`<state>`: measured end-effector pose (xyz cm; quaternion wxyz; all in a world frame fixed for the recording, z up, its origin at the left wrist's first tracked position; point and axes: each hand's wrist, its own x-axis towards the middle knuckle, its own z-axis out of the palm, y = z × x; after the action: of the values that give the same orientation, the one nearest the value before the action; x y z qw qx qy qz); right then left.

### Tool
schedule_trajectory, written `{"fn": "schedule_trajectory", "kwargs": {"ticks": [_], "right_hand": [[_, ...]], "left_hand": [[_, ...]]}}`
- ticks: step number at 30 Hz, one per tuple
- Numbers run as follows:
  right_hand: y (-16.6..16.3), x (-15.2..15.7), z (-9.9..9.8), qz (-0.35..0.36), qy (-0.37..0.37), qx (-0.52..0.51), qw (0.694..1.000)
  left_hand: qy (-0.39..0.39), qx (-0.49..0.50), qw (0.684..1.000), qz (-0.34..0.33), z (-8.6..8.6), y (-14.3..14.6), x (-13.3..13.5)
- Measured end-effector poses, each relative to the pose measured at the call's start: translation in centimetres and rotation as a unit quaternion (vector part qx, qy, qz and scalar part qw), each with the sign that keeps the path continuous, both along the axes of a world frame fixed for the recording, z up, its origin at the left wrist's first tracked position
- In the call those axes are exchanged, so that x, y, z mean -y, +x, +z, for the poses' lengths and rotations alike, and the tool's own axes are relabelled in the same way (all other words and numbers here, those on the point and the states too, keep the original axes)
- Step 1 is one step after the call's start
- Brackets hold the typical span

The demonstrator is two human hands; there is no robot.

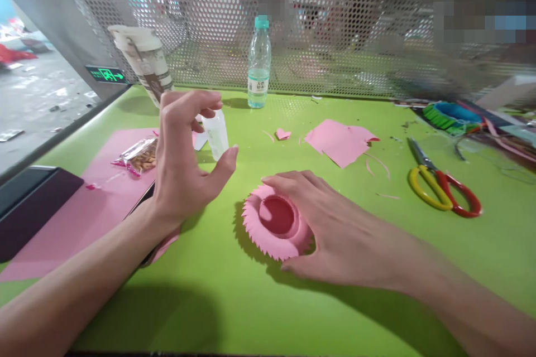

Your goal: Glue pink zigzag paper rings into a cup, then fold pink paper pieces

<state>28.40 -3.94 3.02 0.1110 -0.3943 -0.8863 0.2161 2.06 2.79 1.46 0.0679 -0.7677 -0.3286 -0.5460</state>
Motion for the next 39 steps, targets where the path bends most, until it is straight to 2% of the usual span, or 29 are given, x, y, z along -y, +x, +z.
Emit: {"fn": "schedule_trajectory", "kwargs": {"ticks": [11,19,22,25,27,33,39], "right_hand": [[0.3,-0.2,-0.7,0.001,0.005,-0.003,1.0],[0.0,-0.3,-0.2,-0.005,-0.006,0.0,1.0],[0.0,-0.3,-0.2,-0.006,-0.013,0.001,1.0],[0.1,-0.2,-0.5,-0.001,-0.005,-0.005,1.0],[0.2,-0.2,-0.7,0.003,-0.003,-0.009,1.0],[0.0,-0.3,-0.5,-0.008,-0.017,0.0,1.0],[-0.1,-0.4,-0.4,-0.011,-0.02,-0.002,1.0]], "left_hand": [[-0.001,-0.034,0.999,-0.015,-0.1,-0.1,0.0],[0.005,-0.078,0.997,-0.016,0.3,0.1,0.5],[-0.052,-0.129,0.988,-0.069,0.5,0.3,1.0],[-0.129,-0.195,0.964,-0.13,0.5,0.5,1.4],[-0.169,-0.222,0.949,-0.147,0.4,0.5,1.5],[-0.232,-0.228,0.938,-0.119,-0.2,0.6,1.2],[-0.239,-0.281,0.92,-0.137,-0.3,0.6,1.3]]}}
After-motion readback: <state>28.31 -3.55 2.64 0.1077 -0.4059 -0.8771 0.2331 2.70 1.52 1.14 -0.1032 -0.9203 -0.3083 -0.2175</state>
